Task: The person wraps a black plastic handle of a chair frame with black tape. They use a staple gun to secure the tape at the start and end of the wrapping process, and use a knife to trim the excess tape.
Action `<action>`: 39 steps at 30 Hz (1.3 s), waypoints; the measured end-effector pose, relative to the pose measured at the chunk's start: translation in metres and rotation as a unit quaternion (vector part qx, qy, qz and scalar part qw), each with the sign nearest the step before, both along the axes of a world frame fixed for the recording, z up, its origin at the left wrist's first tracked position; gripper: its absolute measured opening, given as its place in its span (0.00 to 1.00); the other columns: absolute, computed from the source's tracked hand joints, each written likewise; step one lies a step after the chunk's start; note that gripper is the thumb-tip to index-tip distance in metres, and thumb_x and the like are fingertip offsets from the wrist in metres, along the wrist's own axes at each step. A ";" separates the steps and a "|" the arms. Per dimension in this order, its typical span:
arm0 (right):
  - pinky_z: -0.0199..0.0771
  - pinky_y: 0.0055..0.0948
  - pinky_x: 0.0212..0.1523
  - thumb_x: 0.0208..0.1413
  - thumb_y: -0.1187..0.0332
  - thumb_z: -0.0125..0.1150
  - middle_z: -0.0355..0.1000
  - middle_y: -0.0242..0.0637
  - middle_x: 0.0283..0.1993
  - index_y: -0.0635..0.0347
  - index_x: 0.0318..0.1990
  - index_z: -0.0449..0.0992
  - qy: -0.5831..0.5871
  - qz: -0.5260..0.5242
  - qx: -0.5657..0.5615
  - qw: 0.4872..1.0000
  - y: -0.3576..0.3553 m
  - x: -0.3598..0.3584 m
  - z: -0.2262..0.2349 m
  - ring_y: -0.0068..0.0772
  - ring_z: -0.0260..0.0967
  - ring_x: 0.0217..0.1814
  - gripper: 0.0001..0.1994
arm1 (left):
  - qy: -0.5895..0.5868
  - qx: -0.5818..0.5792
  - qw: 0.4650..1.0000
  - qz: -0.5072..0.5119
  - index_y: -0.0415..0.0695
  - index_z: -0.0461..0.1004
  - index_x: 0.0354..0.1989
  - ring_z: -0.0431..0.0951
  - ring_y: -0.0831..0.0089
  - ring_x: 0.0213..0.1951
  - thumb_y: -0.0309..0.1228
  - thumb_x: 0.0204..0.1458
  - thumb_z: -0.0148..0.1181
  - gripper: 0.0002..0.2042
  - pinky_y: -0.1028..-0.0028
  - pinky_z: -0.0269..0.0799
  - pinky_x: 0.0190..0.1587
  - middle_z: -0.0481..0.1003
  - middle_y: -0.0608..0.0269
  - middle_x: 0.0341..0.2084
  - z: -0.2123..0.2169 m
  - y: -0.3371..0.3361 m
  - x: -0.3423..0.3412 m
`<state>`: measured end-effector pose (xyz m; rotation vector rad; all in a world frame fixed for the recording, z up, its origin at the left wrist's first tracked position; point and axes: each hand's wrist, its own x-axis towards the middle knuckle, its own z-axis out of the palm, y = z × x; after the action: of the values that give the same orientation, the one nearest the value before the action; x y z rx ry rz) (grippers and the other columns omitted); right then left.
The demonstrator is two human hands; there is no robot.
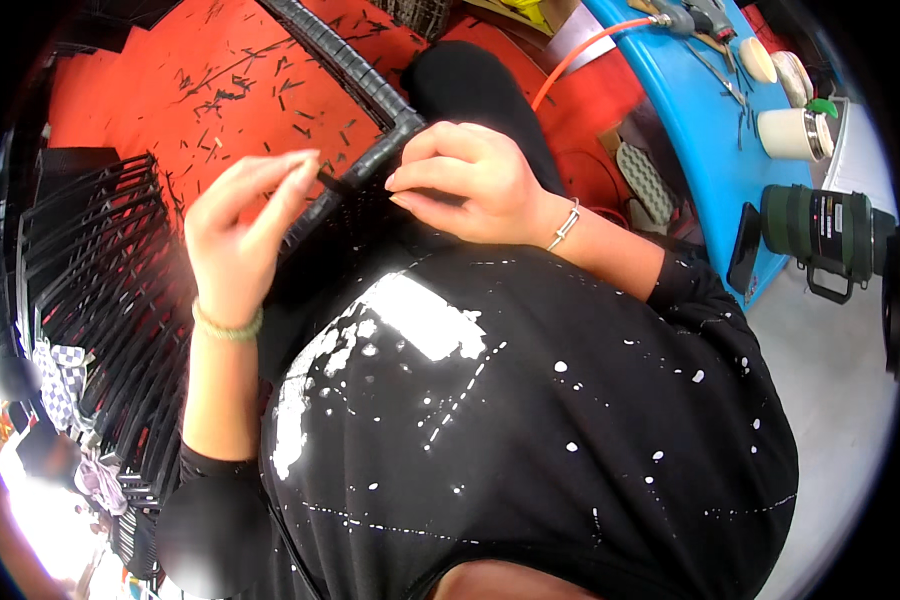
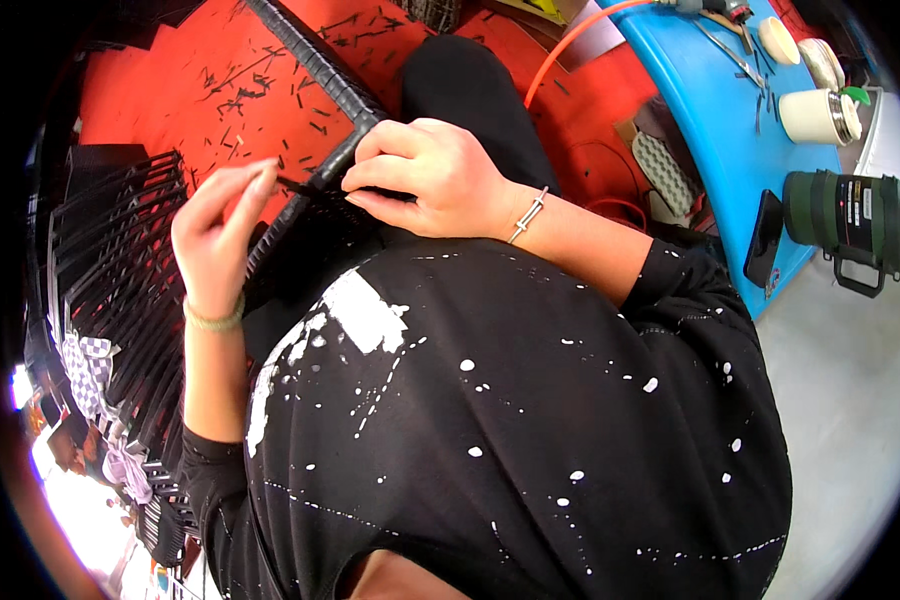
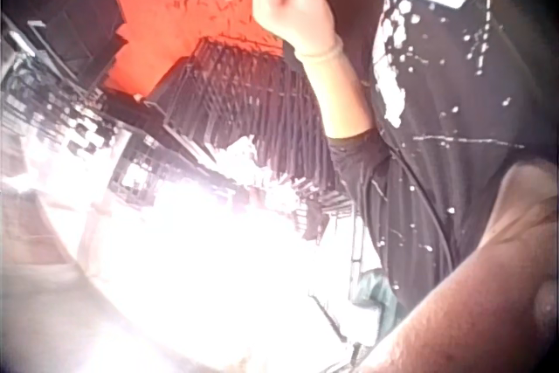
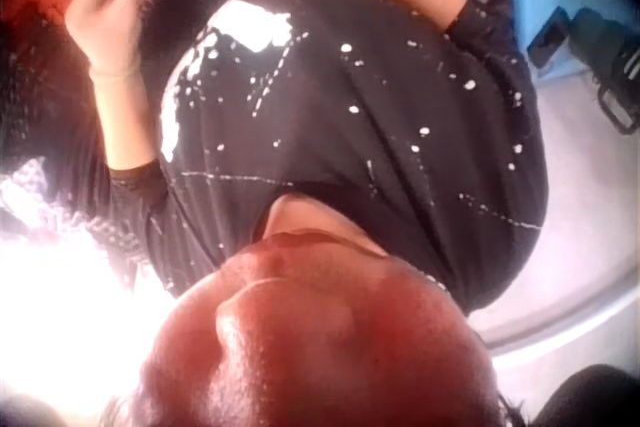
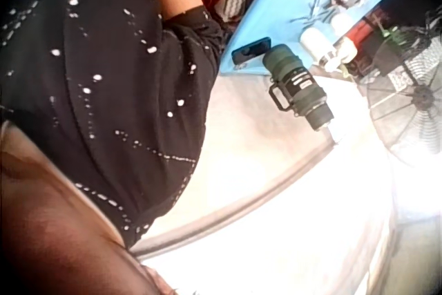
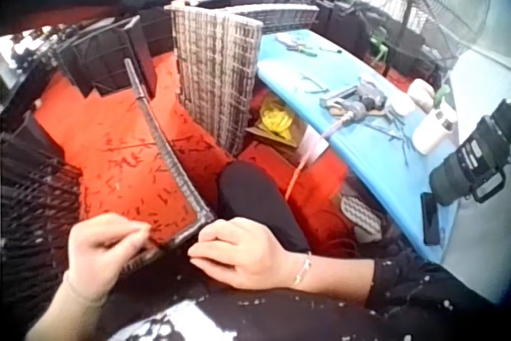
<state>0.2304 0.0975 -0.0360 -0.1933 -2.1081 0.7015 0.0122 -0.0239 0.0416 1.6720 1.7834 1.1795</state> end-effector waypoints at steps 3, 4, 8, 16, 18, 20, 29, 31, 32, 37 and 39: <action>0.74 0.30 0.34 0.48 0.71 0.73 0.76 0.27 0.37 0.52 0.37 0.83 0.019 0.014 0.039 0.999 0.010 -0.013 0.016 0.32 0.74 0.33 0.08 | -0.161 -0.090 0.982 0.049 0.34 0.84 0.44 0.78 0.83 0.35 0.23 0.58 0.67 0.08 0.82 0.72 0.38 0.82 0.64 0.35 -0.002 0.011 -0.002; 0.74 0.30 0.34 0.48 0.71 0.72 0.76 0.27 0.37 0.52 0.37 0.83 0.027 0.020 0.053 0.998 0.014 -0.017 0.021 0.32 0.74 0.33 0.08 | -0.197 -0.102 0.974 0.051 0.34 0.84 0.44 0.78 0.84 0.35 0.24 0.58 0.67 0.09 0.83 0.72 0.38 0.82 0.65 0.35 -0.003 0.013 -0.001; 0.75 0.32 0.39 0.49 0.72 0.69 0.74 0.27 0.38 0.52 0.40 0.83 -0.064 0.080 0.120 0.988 0.027 -0.033 0.044 0.32 0.74 0.39 0.09 | -0.172 -0.125 0.977 0.035 0.34 0.84 0.43 0.78 0.83 0.36 0.27 0.60 0.66 0.09 0.81 0.73 0.40 0.83 0.66 0.35 0.001 0.017 -0.007; 0.74 0.32 0.43 0.48 0.68 0.68 0.74 0.25 0.41 0.52 0.40 0.82 -0.119 0.124 0.269 0.948 0.046 -0.065 0.056 0.30 0.73 0.43 0.10 | -0.379 -0.164 0.910 0.033 0.39 0.84 0.45 0.76 0.83 0.34 0.34 0.61 0.65 0.12 0.81 0.72 0.39 0.81 0.69 0.32 -0.021 0.023 -0.017; 0.73 0.34 0.43 0.47 0.68 0.70 0.75 0.26 0.42 0.54 0.39 0.81 -0.111 0.114 0.276 0.948 0.044 -0.064 0.059 0.31 0.74 0.42 0.10 | -0.335 -0.181 0.923 0.053 0.37 0.83 0.47 0.77 0.84 0.35 0.36 0.63 0.64 0.14 0.80 0.74 0.39 0.81 0.69 0.33 -0.023 0.019 -0.018; 0.73 0.34 0.43 0.47 0.68 0.70 0.75 0.28 0.41 0.55 0.39 0.82 -0.110 0.112 0.285 0.946 0.043 -0.061 0.058 0.32 0.74 0.41 0.10 | -0.301 -0.173 0.934 0.077 0.36 0.82 0.49 0.78 0.83 0.35 0.36 0.63 0.64 0.15 0.81 0.75 0.39 0.82 0.68 0.34 -0.023 0.011 -0.011; 0.72 0.34 0.42 0.47 0.74 0.72 0.78 0.32 0.41 0.57 0.39 0.82 -0.092 0.086 0.158 0.979 0.023 -0.054 0.049 0.34 0.76 0.39 0.11 | 0.065 0.033 0.994 0.084 0.42 0.81 0.46 0.78 0.63 0.36 0.30 0.49 0.72 0.16 0.68 0.75 0.44 0.76 0.59 0.32 -0.029 -0.029 0.020; 0.73 0.35 0.41 0.46 0.75 0.72 0.78 0.33 0.42 0.58 0.40 0.82 -0.087 0.091 0.164 0.978 0.025 -0.049 0.046 0.35 0.76 0.38 0.11 | 0.119 0.062 0.987 0.082 0.42 0.81 0.45 0.76 0.62 0.35 0.30 0.48 0.72 0.15 0.66 0.73 0.43 0.74 0.61 0.30 -0.026 -0.029 0.021; 0.73 0.35 0.41 0.46 0.75 0.72 0.78 0.33 0.42 0.58 0.40 0.82 -0.083 0.094 0.166 0.978 0.027 -0.048 0.043 0.35 0.76 0.37 0.11 | 0.114 0.054 0.989 0.074 0.42 0.81 0.45 0.75 0.62 0.34 0.30 0.48 0.72 0.15 0.65 0.72 0.42 0.73 0.61 0.29 -0.025 -0.030 0.023; 0.75 0.35 0.40 0.47 0.76 0.71 0.80 0.35 0.40 0.58 0.40 0.82 -0.081 0.116 0.142 0.980 0.027 -0.052 0.039 0.37 0.77 0.35 0.11 | 0.057 0.004 0.998 0.038 0.40 0.80 0.45 0.72 0.62 0.27 0.28 0.50 0.71 0.14 0.65 0.70 0.33 0.71 0.61 0.25 -0.019 -0.040 0.035; 0.75 0.34 0.40 0.47 0.76 0.71 0.81 0.34 0.39 0.58 0.40 0.82 -0.105 0.115 0.140 0.978 0.026 -0.054 0.044 0.36 0.78 0.36 0.11 | 0.001 -0.004 1.000 0.024 0.37 0.78 0.50 0.71 0.69 0.23 0.26 0.53 0.70 0.16 0.70 0.69 0.27 0.69 0.62 0.24 -0.020 -0.043 0.038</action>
<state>0.1763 0.1234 0.0077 0.1411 -2.4316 0.5262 0.0497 -0.0671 0.0214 1.6348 1.8366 1.1908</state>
